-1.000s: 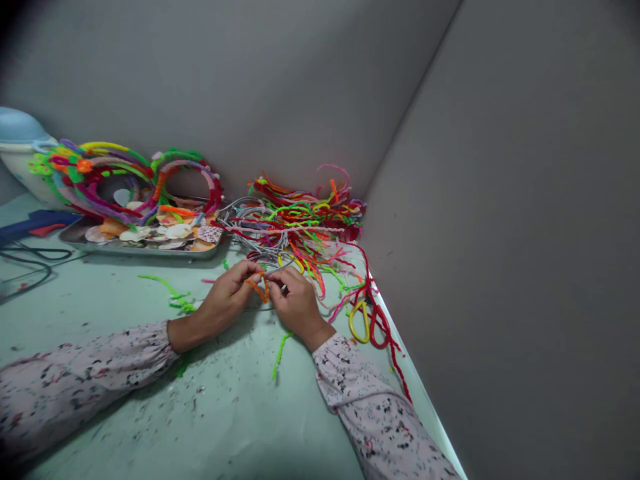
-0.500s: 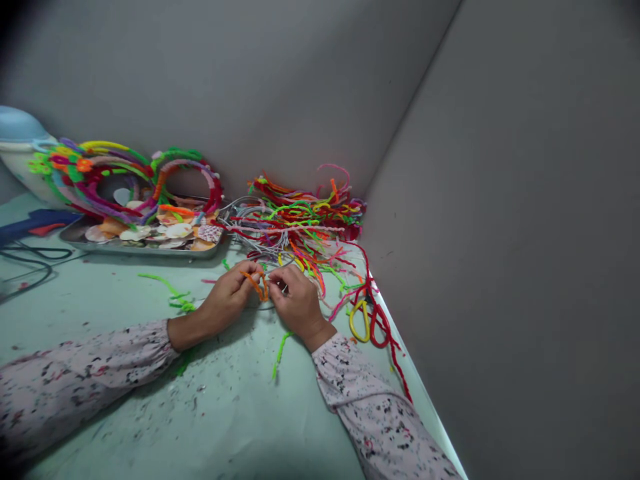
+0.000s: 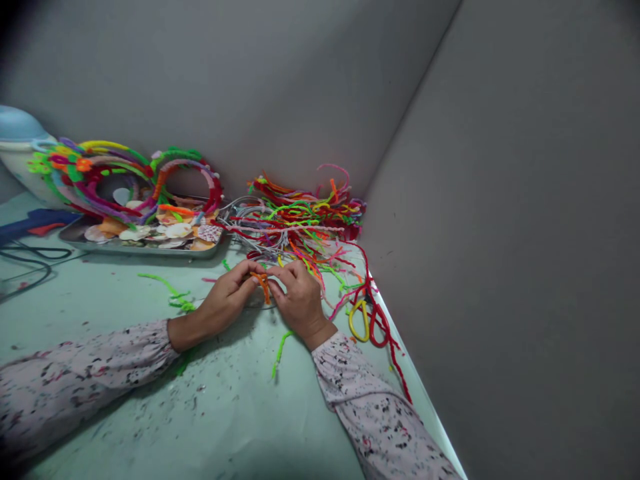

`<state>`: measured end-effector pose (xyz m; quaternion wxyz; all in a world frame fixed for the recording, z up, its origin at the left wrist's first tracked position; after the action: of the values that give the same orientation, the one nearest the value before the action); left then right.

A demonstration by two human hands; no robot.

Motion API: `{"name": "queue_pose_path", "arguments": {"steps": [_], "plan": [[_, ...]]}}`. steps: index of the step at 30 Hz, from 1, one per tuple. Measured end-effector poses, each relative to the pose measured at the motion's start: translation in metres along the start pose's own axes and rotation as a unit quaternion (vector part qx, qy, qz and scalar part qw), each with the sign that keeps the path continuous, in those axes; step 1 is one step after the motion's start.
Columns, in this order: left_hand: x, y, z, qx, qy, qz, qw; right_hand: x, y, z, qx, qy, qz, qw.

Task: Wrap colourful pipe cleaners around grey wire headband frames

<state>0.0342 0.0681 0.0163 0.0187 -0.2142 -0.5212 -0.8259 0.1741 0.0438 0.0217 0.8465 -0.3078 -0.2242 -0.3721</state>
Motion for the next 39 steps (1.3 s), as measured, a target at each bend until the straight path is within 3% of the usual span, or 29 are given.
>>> {"name": "queue_pose_path", "arguments": {"steps": [27,39], "plan": [[-0.0013,-0.0015,0.0015,-0.018,0.0,0.076,0.997,-0.0015,0.0033,0.0003,-0.02,0.004,0.03,0.999],[-0.0006,-0.0012,0.0026,-0.03,-0.006,0.083,0.996,-0.0048,0.0043,0.0012,-0.069,-0.039,0.089,0.993]]}}
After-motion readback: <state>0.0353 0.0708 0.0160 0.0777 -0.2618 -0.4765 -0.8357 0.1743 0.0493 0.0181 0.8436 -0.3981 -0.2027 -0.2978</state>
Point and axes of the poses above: each hand's wrist, its own z-axis towards the middle knuckle, its own x-axis out of the back of the hand, y = z × x, the point moved 6 cm from there along z, towards the middle knuckle, and after that the axes turned 1 degree about -x, right-handed, at the moved point
